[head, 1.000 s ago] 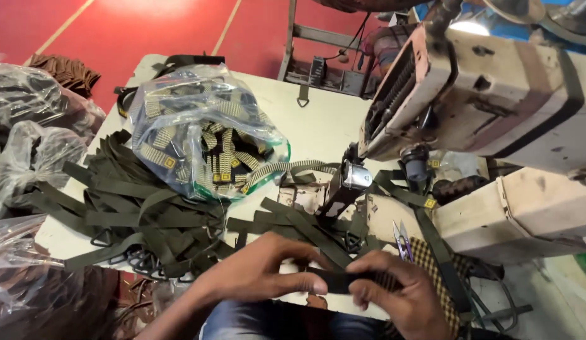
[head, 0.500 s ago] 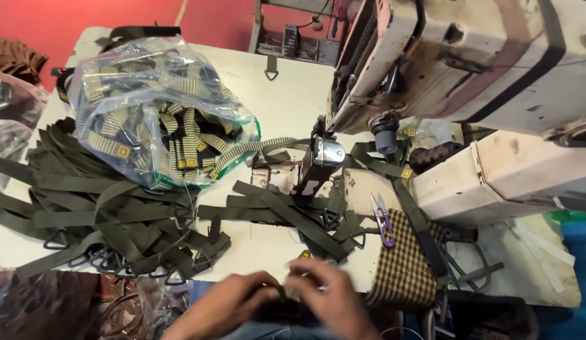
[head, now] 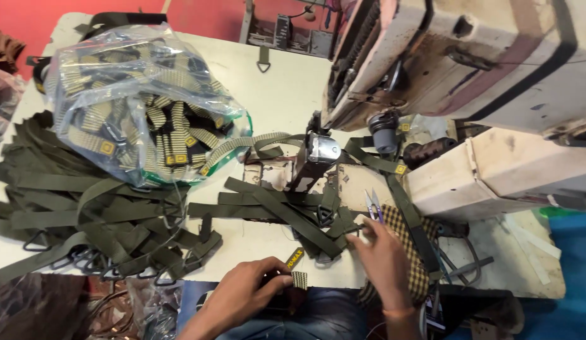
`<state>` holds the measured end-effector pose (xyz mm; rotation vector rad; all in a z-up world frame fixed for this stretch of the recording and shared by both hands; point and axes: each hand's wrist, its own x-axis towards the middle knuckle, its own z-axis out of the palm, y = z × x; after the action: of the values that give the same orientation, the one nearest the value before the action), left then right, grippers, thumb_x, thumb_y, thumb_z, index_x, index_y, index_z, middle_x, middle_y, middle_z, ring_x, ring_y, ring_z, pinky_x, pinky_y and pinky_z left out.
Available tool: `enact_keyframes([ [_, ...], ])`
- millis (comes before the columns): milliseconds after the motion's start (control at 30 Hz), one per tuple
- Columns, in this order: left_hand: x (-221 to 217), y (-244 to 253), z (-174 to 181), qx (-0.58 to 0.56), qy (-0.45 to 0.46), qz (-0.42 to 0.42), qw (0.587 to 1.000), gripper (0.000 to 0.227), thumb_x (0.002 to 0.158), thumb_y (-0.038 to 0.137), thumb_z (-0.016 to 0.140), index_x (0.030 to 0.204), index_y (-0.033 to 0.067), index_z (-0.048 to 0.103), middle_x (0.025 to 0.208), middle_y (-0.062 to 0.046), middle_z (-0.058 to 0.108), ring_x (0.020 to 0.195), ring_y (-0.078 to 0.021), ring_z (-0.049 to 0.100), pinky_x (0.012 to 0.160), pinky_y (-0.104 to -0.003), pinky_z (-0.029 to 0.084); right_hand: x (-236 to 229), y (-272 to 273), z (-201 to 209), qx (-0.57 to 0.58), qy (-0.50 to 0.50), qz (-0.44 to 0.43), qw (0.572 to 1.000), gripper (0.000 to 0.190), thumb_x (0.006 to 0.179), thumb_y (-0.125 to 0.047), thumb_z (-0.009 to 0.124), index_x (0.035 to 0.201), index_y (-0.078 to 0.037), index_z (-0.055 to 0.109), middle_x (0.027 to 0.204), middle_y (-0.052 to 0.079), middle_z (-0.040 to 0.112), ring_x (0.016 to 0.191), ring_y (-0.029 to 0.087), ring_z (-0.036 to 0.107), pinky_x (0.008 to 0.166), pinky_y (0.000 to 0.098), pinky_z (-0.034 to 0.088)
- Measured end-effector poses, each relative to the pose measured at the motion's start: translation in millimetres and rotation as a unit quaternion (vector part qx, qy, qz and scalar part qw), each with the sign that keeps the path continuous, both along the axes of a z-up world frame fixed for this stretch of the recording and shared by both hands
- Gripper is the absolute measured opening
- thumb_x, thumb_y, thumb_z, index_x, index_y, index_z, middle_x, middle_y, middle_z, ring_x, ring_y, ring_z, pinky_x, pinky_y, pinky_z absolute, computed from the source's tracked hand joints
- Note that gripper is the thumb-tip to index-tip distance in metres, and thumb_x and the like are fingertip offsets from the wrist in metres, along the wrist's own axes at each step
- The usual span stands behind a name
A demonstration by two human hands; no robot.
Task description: Stitch fabric straps using an industrial sewing machine in a shoe factory.
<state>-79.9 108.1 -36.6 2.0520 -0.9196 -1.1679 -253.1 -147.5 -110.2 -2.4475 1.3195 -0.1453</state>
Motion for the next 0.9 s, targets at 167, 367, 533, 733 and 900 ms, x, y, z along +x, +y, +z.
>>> enact_keyframes([
  [167,-2,0,5,0.018,-0.006,0.035,0.999,0.021,0.092,0.04,0.068,0.099,0.0246,0.081,0.07,0.005,0.075,0.056,-0.0117,0.059,0.058,-0.027,0.047,14,-1,1,0.088,-0.085,-0.023,0.992,0.044,0.082,-0.022,0.081,0.124,-0.01,0.072,0.075,-0.001,0.07,0.057,0.009,0.06,0.051,0.0213,0.049],
  [367,-1,4,-5,-0.001,-0.012,0.051,0.999,0.022,0.092,0.04,0.067,0.098,0.0229,0.079,0.076,0.006,0.079,0.058,-0.0118,0.063,0.058,-0.027,0.049,11,15,68,0.328,-0.306,-0.135,0.884,0.04,0.091,-0.012,0.07,0.124,0.011,0.07,0.079,0.019,0.069,0.065,0.024,0.064,0.061,0.0332,0.054],
  [533,-6,-3,2,-0.035,-0.004,0.049,0.998,0.02,0.091,0.037,0.066,0.098,0.0215,0.078,0.077,0.005,0.08,0.059,-0.0126,0.064,0.06,-0.028,0.052,-17,10,86,0.405,-0.516,-0.061,0.752,0.028,0.095,-0.002,0.061,0.122,0.009,0.06,0.091,0.017,0.064,0.064,0.02,0.059,0.059,0.0356,0.053],
  [733,-6,-4,26,-0.044,0.006,0.066,0.997,0.02,0.091,0.035,0.067,0.097,0.0197,0.078,0.077,0.005,0.08,0.06,-0.0113,0.065,0.06,-0.026,0.053,-14,45,141,0.384,-0.559,0.105,0.728,0.089,0.089,0.001,0.06,0.166,-0.018,0.02,0.105,0.016,0.068,0.085,0.021,0.065,0.063,0.0341,0.058],
  [900,-3,8,41,-0.071,0.023,0.107,0.991,0.02,0.09,0.033,0.069,0.098,0.0173,0.079,0.081,0.008,0.086,0.058,-0.0082,0.067,0.058,-0.022,0.054,-44,50,154,0.309,-0.45,0.126,0.828,0.053,0.083,0.009,0.063,0.136,0.009,0.06,0.102,0.026,0.079,0.083,0.029,0.081,0.077,0.0308,0.062],
])
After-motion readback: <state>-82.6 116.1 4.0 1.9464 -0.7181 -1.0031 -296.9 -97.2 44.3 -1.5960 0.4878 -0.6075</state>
